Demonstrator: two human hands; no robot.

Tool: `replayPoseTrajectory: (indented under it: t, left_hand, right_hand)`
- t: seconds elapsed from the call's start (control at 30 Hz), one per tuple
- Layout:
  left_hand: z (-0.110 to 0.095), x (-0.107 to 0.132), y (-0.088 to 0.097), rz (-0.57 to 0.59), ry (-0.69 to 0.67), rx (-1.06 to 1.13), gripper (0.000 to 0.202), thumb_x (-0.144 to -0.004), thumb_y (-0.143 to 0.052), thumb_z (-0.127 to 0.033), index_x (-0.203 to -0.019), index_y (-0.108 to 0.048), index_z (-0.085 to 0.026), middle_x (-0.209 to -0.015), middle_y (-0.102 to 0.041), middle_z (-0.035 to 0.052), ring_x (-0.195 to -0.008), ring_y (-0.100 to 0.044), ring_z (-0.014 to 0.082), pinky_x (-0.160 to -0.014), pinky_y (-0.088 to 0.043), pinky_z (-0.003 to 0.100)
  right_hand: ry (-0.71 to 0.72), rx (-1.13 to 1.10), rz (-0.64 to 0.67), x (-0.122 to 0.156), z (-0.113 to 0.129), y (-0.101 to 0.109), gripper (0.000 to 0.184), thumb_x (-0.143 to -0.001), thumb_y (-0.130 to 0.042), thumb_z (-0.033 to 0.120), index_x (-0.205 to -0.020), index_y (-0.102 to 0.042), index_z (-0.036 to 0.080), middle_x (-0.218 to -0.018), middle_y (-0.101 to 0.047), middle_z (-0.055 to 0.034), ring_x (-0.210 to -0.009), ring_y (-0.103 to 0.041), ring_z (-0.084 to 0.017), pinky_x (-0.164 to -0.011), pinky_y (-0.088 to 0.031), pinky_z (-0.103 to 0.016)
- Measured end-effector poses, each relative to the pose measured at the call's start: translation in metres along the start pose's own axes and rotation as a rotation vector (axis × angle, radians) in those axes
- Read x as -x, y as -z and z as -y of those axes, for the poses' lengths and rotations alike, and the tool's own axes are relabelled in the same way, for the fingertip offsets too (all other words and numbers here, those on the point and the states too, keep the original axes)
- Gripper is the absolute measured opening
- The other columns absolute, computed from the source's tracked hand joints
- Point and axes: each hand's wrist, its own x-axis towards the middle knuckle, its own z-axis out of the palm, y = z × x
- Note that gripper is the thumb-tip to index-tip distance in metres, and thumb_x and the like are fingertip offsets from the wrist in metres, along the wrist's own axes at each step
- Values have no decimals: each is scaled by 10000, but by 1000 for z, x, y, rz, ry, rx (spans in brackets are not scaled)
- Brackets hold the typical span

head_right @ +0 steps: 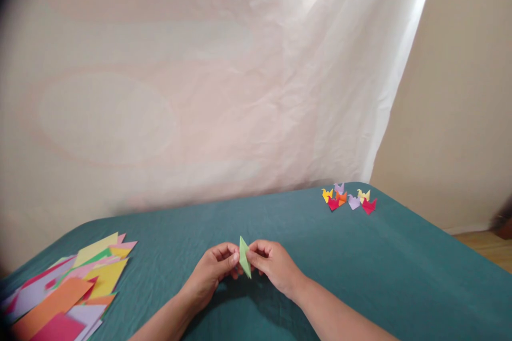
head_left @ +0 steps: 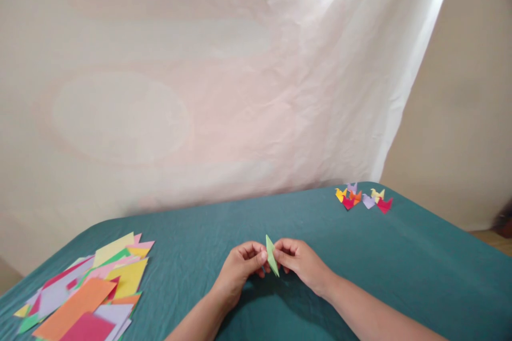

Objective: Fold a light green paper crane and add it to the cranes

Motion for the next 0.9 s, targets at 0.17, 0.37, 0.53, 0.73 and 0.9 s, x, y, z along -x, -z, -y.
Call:
replayPoseTrajectory:
  t: [0.17, 0.37, 0.53, 0.73, 0.9]
  left_hand:
    - [-2, 1, 0, 12, -17, -15, 242, -783, -689, -360, -788, -630, -126, -683, -656, 54, -609, -550, 114, -572, -403, 208]
    - [0, -1, 1, 35, -35, -30, 259, -767, -702, -371, -777, -623, -125, -668, -656, 52, -600, -558, 122, -561, -408, 213]
    - [-1, 0, 0, 23, -52, -52, 268, -794, -672, -380, -785, -634, -115, -670, -656, 56, -597, -547, 116, -562, -406, 209]
    - [-1, 2, -1, 19, -52, -49, 266, -802, -665, -376, -786, -637, -113, -664, -655, 55, -593, -551, 117, -562, -411, 211]
    - [-2, 2, -1, 5, -83, -40, 276, -817, -647, -379, -766, -638, -108, -656, -647, 53, -596, -551, 119, -564, -416, 214]
  right_hand:
    - [2, 1, 27, 0, 1, 0, 398, -827, -567, 544, -830, -654, 157, -687, -624, -7, -594, -504, -116, -551, -365, -221]
    - [10, -27, 45, 0, -1, 1, 374, -840, -569, 519, -823, -649, 154, -678, -620, -7, -598, -506, -115, -548, -361, -219]
    - [6, -29, 47, -2, -7, 3, 359, -837, -584, 505, -835, -653, 153, -683, -624, -10, -590, -499, -114, -541, -355, -220]
    - [-3, -24, 67, 0, -4, 2, 345, -852, -570, 492, -839, -657, 159, -708, -635, -16, -596, -494, -115, -550, -354, -224]
    - [-14, 2, 77, 1, 0, 1, 352, -854, -563, 495, -805, -649, 157, -695, -612, -8, -590, -470, -110, -555, -352, -224]
